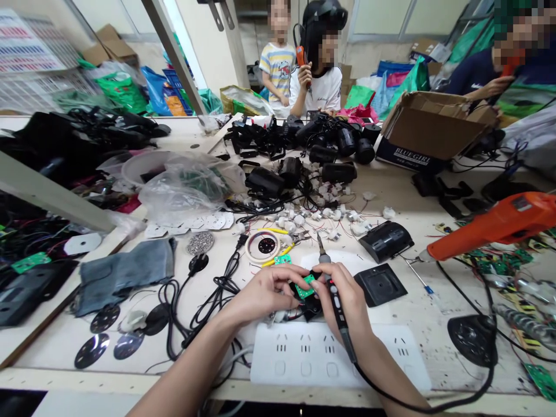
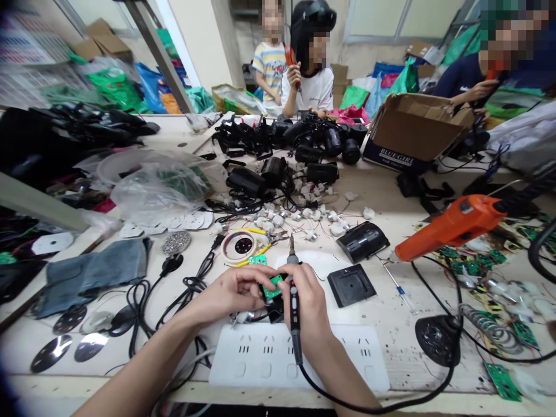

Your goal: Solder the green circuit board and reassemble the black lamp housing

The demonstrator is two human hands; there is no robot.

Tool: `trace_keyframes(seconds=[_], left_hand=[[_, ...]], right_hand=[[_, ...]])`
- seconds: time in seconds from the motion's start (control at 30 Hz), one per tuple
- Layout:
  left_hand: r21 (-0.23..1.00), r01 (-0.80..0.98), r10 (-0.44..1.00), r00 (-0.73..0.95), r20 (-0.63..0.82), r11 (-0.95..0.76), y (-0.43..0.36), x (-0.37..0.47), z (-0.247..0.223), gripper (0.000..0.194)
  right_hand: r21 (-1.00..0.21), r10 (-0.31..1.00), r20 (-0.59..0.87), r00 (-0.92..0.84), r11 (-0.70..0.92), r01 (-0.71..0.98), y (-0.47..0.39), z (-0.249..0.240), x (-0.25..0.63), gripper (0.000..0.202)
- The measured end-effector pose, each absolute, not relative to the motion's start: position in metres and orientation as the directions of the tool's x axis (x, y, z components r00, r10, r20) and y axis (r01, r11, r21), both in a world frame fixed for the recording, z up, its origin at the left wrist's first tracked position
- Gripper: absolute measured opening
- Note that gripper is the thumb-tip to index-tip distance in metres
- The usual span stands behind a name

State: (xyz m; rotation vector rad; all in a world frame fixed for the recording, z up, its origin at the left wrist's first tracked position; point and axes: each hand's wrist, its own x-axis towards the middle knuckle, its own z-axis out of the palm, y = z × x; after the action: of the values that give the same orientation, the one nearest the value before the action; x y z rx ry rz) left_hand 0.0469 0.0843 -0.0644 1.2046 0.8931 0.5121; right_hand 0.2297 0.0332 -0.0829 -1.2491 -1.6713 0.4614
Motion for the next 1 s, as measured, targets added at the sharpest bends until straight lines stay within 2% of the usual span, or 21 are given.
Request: trace_keyframes(seconds=[0.43, 0.63, 0.8, 1.0], left_hand=[[0.932, 0.092, 0.742, 0.579, -0.337, 0.352, 0.0862, 0.0473, -0.0685, 0.031], [0.902, 0.154, 0.701, 0.582, -0.413, 0.403, 0.0852, 0.0474, -0.0664, 0.043], [0.904, 0.139, 0.711, 0.573, -0.407, 0.405, 0.0833, 0.0480, -0.0625, 0.031], [0.917, 0.159, 0.735, 0.555, -0.390, 0.367, 0.0831, 0.0505, -0.0614, 0.022]], right_hand=[[-0.737, 0.887, 0.462, -0.006, 0.388, 0.554, 0.0316, -0.0857, 0.2282, 0.015], [-0.752, 0.895, 0.446, 0.020, 0.363, 0.550, 0.0315, -0.0844, 0.2312, 0.013], [-0.768, 0.888, 0.453, 0.083, 0.341, 0.542, 0.0325, -0.0847, 0.2281, 0.013], [-0.764, 0.887, 0.457, 0.065, 0.353, 0.541, 0.0319, -0.0843, 0.2275, 0.013]])
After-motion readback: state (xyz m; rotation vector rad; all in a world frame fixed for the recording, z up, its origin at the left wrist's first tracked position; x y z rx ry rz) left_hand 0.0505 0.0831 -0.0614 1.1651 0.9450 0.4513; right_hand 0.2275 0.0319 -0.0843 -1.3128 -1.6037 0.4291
